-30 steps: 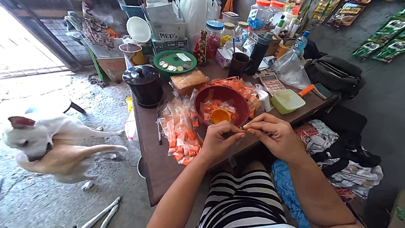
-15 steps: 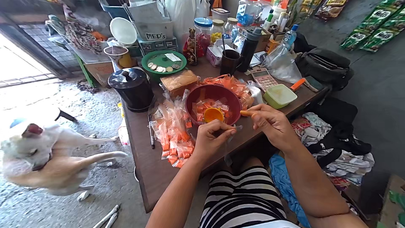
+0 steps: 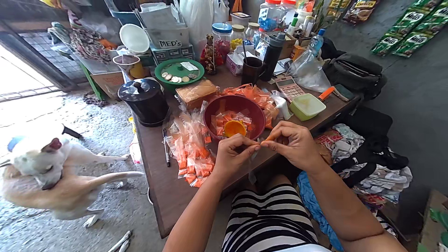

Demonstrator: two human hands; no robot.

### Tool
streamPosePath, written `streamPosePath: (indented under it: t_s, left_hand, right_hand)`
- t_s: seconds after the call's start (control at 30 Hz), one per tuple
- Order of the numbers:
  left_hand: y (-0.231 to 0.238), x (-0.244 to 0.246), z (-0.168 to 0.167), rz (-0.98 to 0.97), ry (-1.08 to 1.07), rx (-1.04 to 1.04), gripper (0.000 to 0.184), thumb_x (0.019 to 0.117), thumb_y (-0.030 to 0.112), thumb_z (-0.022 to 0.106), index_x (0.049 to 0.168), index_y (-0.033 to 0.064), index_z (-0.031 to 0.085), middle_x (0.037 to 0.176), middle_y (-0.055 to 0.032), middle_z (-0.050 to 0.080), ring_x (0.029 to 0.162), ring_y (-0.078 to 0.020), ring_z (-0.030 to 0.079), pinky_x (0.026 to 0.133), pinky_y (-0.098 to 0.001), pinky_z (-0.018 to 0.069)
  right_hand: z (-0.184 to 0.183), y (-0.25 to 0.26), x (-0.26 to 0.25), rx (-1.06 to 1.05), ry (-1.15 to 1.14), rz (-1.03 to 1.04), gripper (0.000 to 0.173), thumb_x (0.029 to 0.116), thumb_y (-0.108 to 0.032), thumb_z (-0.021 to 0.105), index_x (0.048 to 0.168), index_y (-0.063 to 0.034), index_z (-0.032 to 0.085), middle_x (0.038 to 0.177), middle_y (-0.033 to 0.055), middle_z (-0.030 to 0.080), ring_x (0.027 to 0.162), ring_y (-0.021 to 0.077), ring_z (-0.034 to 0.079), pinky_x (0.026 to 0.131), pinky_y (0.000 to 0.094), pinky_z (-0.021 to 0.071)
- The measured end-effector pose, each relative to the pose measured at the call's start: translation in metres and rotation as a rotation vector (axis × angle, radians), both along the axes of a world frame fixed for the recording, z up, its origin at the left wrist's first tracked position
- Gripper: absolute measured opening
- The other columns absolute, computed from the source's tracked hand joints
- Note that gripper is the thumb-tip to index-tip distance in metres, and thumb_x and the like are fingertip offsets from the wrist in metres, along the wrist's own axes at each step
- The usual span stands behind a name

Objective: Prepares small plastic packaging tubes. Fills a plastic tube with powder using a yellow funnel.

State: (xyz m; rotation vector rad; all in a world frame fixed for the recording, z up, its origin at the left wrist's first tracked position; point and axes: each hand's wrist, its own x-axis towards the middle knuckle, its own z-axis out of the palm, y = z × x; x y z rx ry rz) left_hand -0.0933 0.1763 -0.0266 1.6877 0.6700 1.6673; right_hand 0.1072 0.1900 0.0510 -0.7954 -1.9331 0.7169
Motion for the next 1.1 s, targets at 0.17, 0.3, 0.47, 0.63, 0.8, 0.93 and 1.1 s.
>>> streamPosePath:
  t_s: [0.17, 0.3, 0.47, 0.63, 0.8, 0.93, 1.1]
  left_hand:
    - [-0.001, 0.0, 0.001, -0.001, 0.004, -0.011, 0.012, 0.0949, 0.011, 0.072, 0.096, 0.0, 0.076, 0.089, -0.0007, 0.074, 0.082, -0.0018, 0.068, 0.076, -0.0185, 0.0576]
    - [-0.001, 0.001, 0.001, 0.013, 0.002, -0.013, 0.011, 0.0948, 0.011, 0.072, 0.096, -0.0001, 0.076, 0.089, -0.0004, 0.074, 0.082, -0.0012, 0.068, 0.076, -0.0181, 0.0572]
    - [0.0, 0.001, 0.0, 0.021, -0.001, -0.005, 0.011, 0.0941, 0.01, 0.072, 0.095, -0.0005, 0.076, 0.088, 0.0001, 0.073, 0.082, -0.0007, 0.067, 0.076, -0.0176, 0.0567]
    - [0.0, 0.001, -0.001, 0.0, -0.007, -0.001, 0.01, 0.0939, 0.009, 0.073, 0.094, -0.0007, 0.075, 0.087, -0.0003, 0.073, 0.081, -0.0014, 0.067, 0.076, -0.0184, 0.0567]
    - [0.0, 0.001, -0.001, -0.008, -0.017, -0.004, 0.01, 0.0939, 0.009, 0.072, 0.094, -0.0004, 0.075, 0.086, 0.0007, 0.072, 0.081, -0.0002, 0.066, 0.075, -0.0173, 0.0562]
    - [0.0, 0.001, -0.001, -0.003, -0.012, -0.01, 0.009, 0.093, 0.007, 0.073, 0.093, -0.0012, 0.075, 0.087, 0.0001, 0.072, 0.081, -0.0004, 0.067, 0.076, -0.0177, 0.0565]
    - [0.0, 0.001, -0.002, -0.008, 0.011, -0.003, 0.01, 0.0934, 0.009, 0.073, 0.094, -0.0009, 0.075, 0.086, 0.0001, 0.073, 0.081, -0.0002, 0.066, 0.076, -0.0171, 0.0556]
  right_hand:
    - [-0.002, 0.0, 0.001, 0.042, -0.127, 0.062, 0.018, 0.1009, -0.015, 0.062, 0.102, -0.0025, 0.076, 0.102, 0.0018, 0.066, 0.082, -0.0033, 0.059, 0.073, 0.0112, 0.0517]
    - [-0.002, 0.001, 0.002, 0.026, -0.085, 0.057, 0.026, 0.1001, -0.001, 0.051, 0.112, 0.0007, 0.073, 0.108, 0.0047, 0.065, 0.079, -0.0035, 0.058, 0.07, 0.0109, 0.0514]
    - [0.0, 0.001, 0.002, -0.073, -0.108, 0.07, 0.046, 0.0983, -0.034, 0.066, 0.132, -0.0018, 0.066, 0.12, 0.0039, 0.06, 0.08, -0.0053, 0.053, 0.067, 0.0097, 0.0457]
    - [-0.005, -0.002, -0.006, -0.069, -0.007, 0.021, 0.011, 0.0909, -0.016, 0.076, 0.093, -0.0054, 0.079, 0.089, -0.003, 0.068, 0.069, -0.0053, 0.054, 0.061, 0.0092, 0.0457]
    - [-0.005, -0.002, -0.009, -0.048, 0.049, 0.005, 0.013, 0.0859, -0.018, 0.081, 0.083, -0.0067, 0.075, 0.082, -0.0056, 0.065, 0.068, -0.0061, 0.054, 0.06, 0.0084, 0.0454]
    - [-0.004, 0.0, -0.003, -0.024, -0.052, 0.119, 0.016, 0.0977, -0.016, 0.068, 0.1, -0.003, 0.078, 0.099, 0.0001, 0.07, 0.085, -0.0021, 0.063, 0.077, 0.0121, 0.0535]
    - [-0.001, -0.004, -0.004, -0.028, -0.03, 0.025, 0.011, 0.0879, -0.016, 0.079, 0.091, -0.0058, 0.079, 0.087, -0.0037, 0.068, 0.069, -0.0064, 0.055, 0.062, 0.0078, 0.0462]
